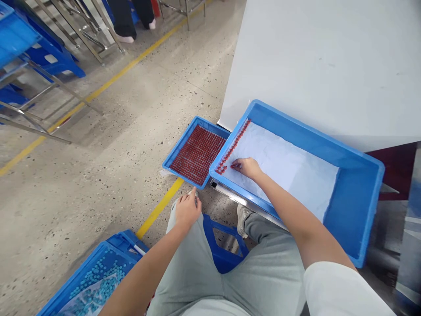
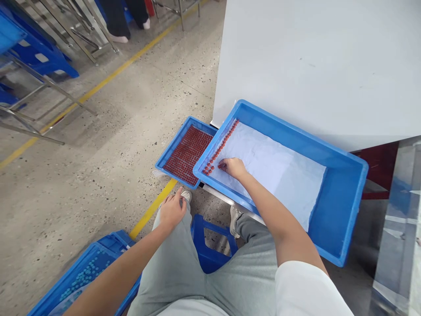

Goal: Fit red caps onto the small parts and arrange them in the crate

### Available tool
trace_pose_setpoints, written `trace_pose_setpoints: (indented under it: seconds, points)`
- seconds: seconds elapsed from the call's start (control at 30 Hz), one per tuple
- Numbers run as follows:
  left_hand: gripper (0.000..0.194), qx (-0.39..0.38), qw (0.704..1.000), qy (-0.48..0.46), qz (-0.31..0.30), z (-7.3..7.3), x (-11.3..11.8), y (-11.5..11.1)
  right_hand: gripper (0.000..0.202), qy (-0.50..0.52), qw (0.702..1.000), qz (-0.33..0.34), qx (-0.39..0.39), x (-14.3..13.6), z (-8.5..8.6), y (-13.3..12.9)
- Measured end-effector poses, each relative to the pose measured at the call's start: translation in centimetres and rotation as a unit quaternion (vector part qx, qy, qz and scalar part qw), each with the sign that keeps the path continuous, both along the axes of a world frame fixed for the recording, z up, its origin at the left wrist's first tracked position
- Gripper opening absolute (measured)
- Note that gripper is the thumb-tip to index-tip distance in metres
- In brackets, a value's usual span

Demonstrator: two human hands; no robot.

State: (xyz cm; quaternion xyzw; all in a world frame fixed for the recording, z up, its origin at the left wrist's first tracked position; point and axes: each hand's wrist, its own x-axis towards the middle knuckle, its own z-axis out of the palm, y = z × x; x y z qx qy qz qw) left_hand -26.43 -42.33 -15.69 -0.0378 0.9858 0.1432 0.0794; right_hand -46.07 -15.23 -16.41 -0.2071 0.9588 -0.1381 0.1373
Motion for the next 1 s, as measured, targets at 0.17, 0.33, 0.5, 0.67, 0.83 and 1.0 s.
trace_pose_setpoints:
  seconds: [0.17, 0.33, 0.5, 0.67, 0.83, 1.0]
  points:
    - [0.049, -0.004, 1.000, 0.008, -0.003, -0.1, 0.0, 0.0, 0.019, 0.000, 1.000, -0.006, -0.015, -0.2, 0.0, -0.9]
    - [0.048, -0.005, 1.000, 0.000, -0.006, -0.1, 0.0, -0.1, 0.020, 0.004, 1.000, -0.004, -0.022, -0.5, -0.1, -1.4]
    - [0.048, -0.003, 1.000, 0.001, -0.003, 0.0, 0.0, -0.1, 0.020, 0.004, 1.000, 0.003, -0.021, -0.6, -0.2, -1.7]
    - [0.048, 0.002, 1.000, -0.004, 0.002, -0.1, 0.0, -0.1, 0.022, -0.001, 1.000, 0.005, -0.024, -0.5, -0.2, -1.9]
    - [0.048, 0.002, 1.000, 0.000, 0.000, -0.2, 0.0, -0.1, 0.022, -0.006, 0.999, 0.002, -0.036, -0.4, 0.0, -2.2]
    - [0.049, 0.003, 1.000, -0.003, -0.006, -0.1, 0.1, -0.2, 0.024, 0.002, 0.998, -0.035, -0.059, -0.9, 1.9, -0.4]
